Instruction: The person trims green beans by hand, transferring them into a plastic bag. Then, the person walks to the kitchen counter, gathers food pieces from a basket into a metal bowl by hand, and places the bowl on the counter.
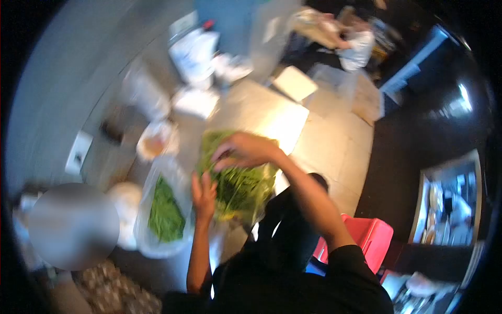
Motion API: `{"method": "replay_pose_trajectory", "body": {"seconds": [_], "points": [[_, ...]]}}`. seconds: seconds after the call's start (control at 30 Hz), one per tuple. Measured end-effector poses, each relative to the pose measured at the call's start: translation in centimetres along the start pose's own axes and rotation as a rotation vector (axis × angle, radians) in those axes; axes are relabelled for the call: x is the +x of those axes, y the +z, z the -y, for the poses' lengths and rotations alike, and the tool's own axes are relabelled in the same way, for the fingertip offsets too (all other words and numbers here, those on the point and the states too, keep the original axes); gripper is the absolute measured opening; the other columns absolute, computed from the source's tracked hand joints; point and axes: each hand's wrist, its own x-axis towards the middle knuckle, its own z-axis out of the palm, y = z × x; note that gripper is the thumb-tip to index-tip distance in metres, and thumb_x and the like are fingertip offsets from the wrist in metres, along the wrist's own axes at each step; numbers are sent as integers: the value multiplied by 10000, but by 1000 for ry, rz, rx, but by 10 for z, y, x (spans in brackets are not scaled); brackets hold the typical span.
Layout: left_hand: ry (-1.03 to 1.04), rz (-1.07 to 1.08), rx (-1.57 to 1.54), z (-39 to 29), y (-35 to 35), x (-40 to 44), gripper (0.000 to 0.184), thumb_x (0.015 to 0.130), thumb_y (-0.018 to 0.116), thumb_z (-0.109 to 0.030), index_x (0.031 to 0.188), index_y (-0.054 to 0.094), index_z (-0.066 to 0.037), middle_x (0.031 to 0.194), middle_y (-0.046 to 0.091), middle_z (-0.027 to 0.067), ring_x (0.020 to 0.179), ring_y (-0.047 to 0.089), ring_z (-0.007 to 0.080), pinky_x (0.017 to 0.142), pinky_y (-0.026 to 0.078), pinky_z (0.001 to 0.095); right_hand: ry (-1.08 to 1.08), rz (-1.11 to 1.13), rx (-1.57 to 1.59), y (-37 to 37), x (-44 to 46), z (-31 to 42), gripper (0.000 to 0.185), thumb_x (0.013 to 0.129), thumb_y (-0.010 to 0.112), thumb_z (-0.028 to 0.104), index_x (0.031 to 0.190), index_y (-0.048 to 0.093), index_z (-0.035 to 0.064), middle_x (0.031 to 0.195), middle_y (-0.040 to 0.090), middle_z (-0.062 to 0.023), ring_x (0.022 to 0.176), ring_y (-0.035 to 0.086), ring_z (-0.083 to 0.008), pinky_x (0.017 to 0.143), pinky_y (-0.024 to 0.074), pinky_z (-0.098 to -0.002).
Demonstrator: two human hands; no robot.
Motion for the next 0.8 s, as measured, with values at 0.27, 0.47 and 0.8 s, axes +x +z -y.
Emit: {"method": "replay_pose_trajectory", "body": {"seconds": [0.27,0.47,0.8], "points": [[-44,125,50,-5,-8,9,698,981,480,-417,1501,133,-108,1075,509,72,694,452,102,546,308,200,126,-108,-308,11,-7,13,146,734,646,193,712,618,51,741,624,-173,715,599,-369,617,469,-454],[-24,86,0,-18,16,-5,595,984,475,-417,1439,267,-94,670,366,-28,538,301,40,468,235,197,71,-211,-300,17,-6,12,110,686,601,132,622,586,44,642,584,-189,638,572,-402,561,438,-485],[-60,102,4,-2,2,1,675,970,507,-415,1489,175,-140,658,335,-35,514,288,48,457,232,203,114,-149,-345,24,0,16,190,633,662,206,628,613,22,639,597,-197,658,600,-400,563,470,-461]]}}
